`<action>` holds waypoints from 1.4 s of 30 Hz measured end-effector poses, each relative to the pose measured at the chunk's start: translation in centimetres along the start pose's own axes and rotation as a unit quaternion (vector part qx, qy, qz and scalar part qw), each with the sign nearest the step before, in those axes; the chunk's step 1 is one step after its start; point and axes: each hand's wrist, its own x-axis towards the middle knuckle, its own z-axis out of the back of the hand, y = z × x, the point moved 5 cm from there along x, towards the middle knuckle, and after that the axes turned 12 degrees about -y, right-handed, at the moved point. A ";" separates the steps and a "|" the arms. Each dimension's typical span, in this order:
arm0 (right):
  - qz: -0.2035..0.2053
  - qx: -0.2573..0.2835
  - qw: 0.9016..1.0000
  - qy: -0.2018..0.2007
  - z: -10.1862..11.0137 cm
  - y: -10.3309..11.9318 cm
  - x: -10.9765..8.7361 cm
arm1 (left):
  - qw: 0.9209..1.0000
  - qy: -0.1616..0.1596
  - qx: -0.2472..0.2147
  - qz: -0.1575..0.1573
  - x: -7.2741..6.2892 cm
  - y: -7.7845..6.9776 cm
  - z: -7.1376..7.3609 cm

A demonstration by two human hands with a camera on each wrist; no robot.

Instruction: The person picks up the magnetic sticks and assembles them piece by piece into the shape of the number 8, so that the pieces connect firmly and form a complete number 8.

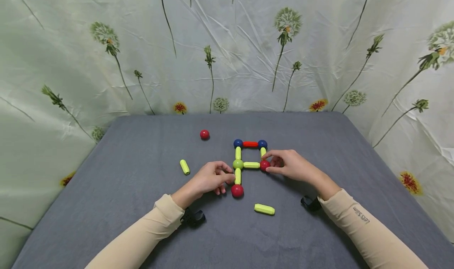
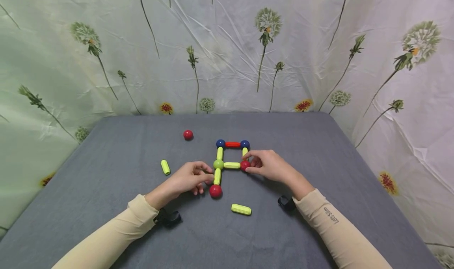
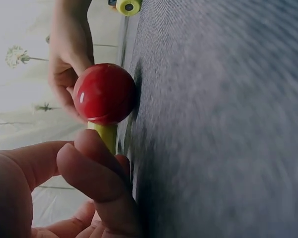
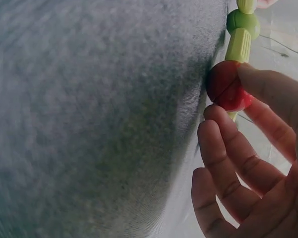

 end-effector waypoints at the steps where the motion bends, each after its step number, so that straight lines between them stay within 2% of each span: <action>1: 0.004 0.002 1.000 0.003 -0.1 0.0 0.0 | 1.000 0.000 0.002 -0.001 -0.1 0.0 0.1; 9: 0.011 0.019 1.000 0.007 -0.3 0.0 0.1 | 1.000 -0.002 0.011 -0.018 -1.0 0.0 1.6; 19: 0.004 0.025 1.000 -0.001 -0.5 -0.5 0.9 | 0.999 -0.003 0.010 -0.038 -1.9 0.3 3.0; 27: -0.005 0.030 1.000 0.005 -0.4 -0.6 1.7 | 0.999 0.000 0.028 -0.047 -2.7 0.2 4.5; 31: -0.009 0.033 0.999 0.006 -0.4 -0.8 2.0 | 0.998 -0.014 0.037 -0.053 -2.9 0.2 5.5; 42: -0.016 0.047 0.999 0.015 -0.6 -1.5 2.5 | 0.996 -0.056 0.057 -0.045 -3.0 1.0 8.6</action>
